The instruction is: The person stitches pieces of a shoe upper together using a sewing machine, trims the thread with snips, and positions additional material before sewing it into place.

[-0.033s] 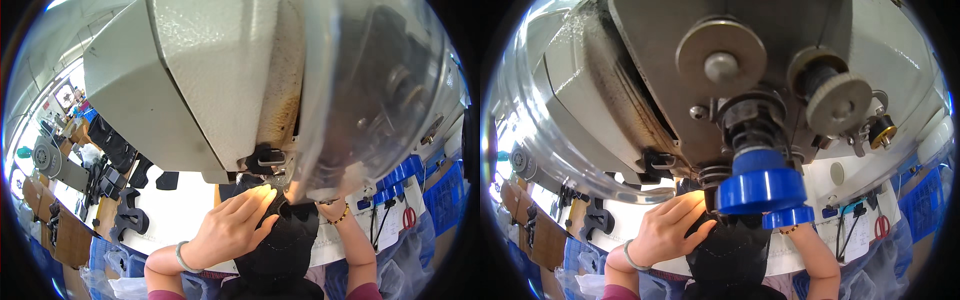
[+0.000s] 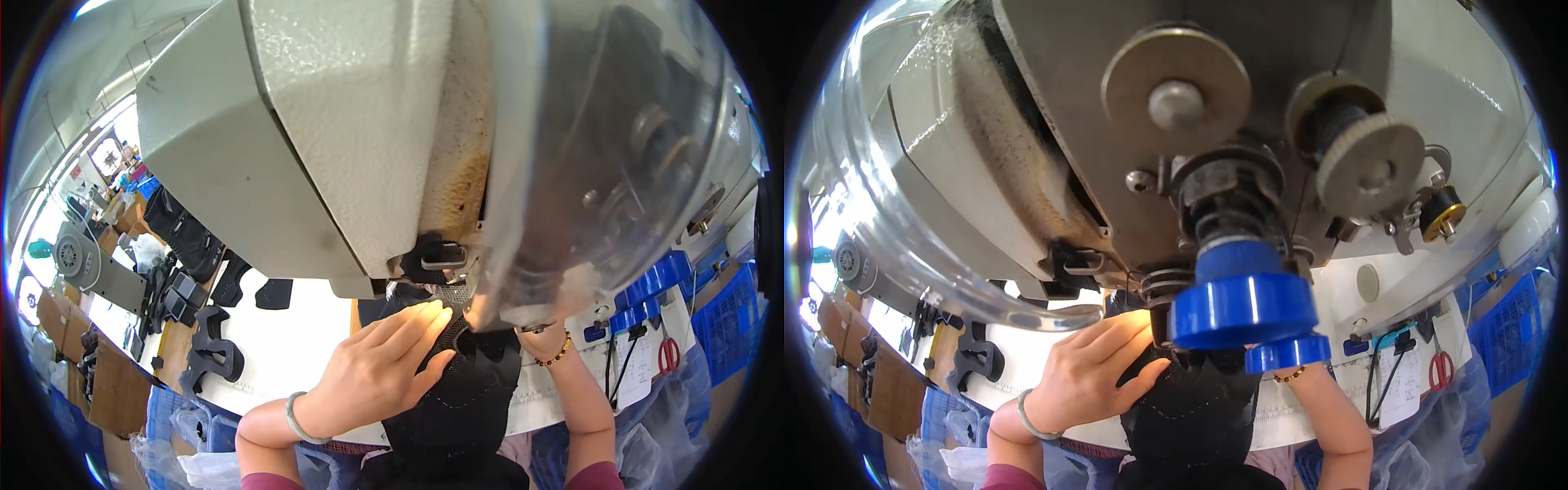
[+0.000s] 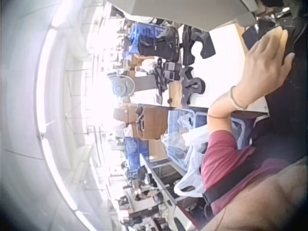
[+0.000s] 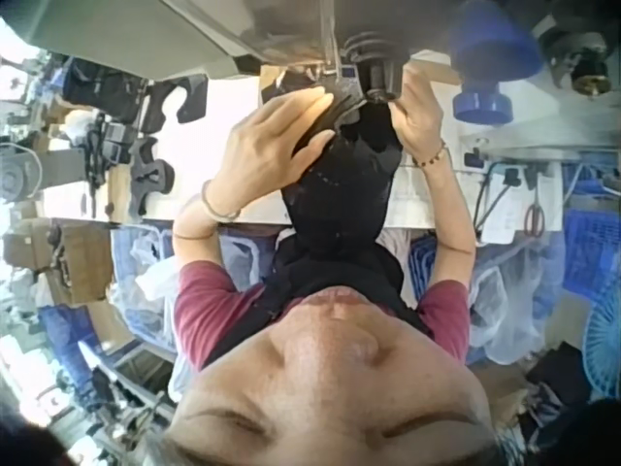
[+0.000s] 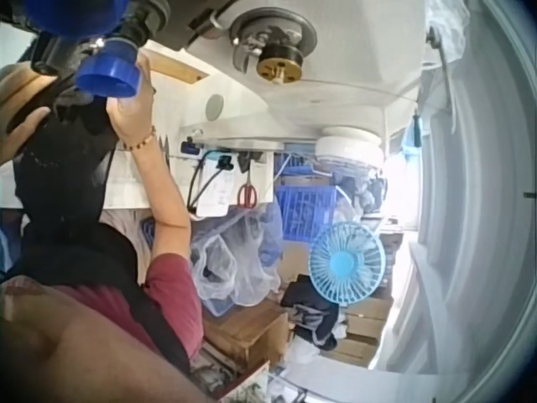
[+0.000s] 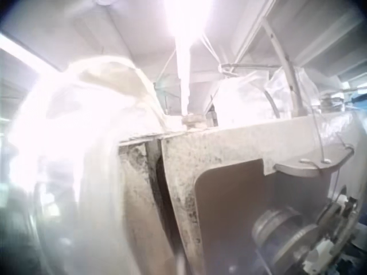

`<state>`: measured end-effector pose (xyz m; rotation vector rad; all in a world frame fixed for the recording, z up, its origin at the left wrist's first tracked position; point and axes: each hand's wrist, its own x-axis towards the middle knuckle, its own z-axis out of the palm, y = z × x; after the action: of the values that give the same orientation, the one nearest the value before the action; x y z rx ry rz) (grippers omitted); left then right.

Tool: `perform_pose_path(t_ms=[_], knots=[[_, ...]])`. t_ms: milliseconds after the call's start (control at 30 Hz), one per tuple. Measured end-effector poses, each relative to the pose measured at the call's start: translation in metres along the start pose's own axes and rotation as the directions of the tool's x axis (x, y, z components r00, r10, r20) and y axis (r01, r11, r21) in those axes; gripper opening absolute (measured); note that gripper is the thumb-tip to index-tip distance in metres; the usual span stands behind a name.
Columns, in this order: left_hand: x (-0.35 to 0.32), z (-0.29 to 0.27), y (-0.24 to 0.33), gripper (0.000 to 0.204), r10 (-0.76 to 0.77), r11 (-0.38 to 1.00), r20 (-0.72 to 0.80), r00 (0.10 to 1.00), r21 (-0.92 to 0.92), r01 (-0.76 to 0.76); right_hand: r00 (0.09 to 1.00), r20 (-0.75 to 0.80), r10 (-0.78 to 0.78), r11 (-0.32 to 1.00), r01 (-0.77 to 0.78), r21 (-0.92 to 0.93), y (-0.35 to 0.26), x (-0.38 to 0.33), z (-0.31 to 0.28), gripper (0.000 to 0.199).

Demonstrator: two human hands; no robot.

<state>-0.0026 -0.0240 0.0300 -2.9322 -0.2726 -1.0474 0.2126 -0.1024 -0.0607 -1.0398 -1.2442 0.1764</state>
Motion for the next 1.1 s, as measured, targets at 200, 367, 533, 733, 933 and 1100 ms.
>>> perform_pose_path(t_ms=[200, 367, 533, 733, 933, 1100], knots=[[0.005, -0.009, -0.007, 0.037, -0.017, 0.999, 0.070, 0.997, -0.037, 0.020, 0.986, 0.102, -0.136, 0.933, 0.162, -0.321, -0.018, 0.005, -0.004, 0.028], [0.009, -0.013, -0.002, 0.036, -0.050, 0.998, 0.097, 0.994, -0.024, 0.052, 0.957, 0.195, -0.212, 0.820, 0.283, -0.497, -0.018, 0.012, -0.008, 0.027], [0.005, -0.008, 0.005, 0.033, -0.061, 0.994, 0.115, 0.991, 0.097, 0.049, 0.936, 0.241, -0.255, 0.796, 0.345, -0.497, -0.023, 0.014, -0.005, 0.023], [0.000, 0.013, 0.006, 0.036, -0.089, 0.975, -0.016, 0.996, 0.204, 0.091, 0.844, 0.389, -0.369, 0.559, 0.536, -0.633, -0.041, 0.019, 0.001, 0.030], [-0.011, 0.031, -0.014, 0.038, -0.008, 0.979, -0.190, 0.982, 0.198, 0.046, 0.794, 0.501, -0.345, 0.508, 0.607, -0.612, -0.056, 0.014, 0.005, 0.039], [-0.008, 0.041, -0.029, 0.028, 0.032, 0.993, -0.306, 0.952, 0.117, 0.004, 0.796, 0.455, -0.400, 0.486, 0.605, -0.631, -0.053, 0.007, 0.013, 0.033]])
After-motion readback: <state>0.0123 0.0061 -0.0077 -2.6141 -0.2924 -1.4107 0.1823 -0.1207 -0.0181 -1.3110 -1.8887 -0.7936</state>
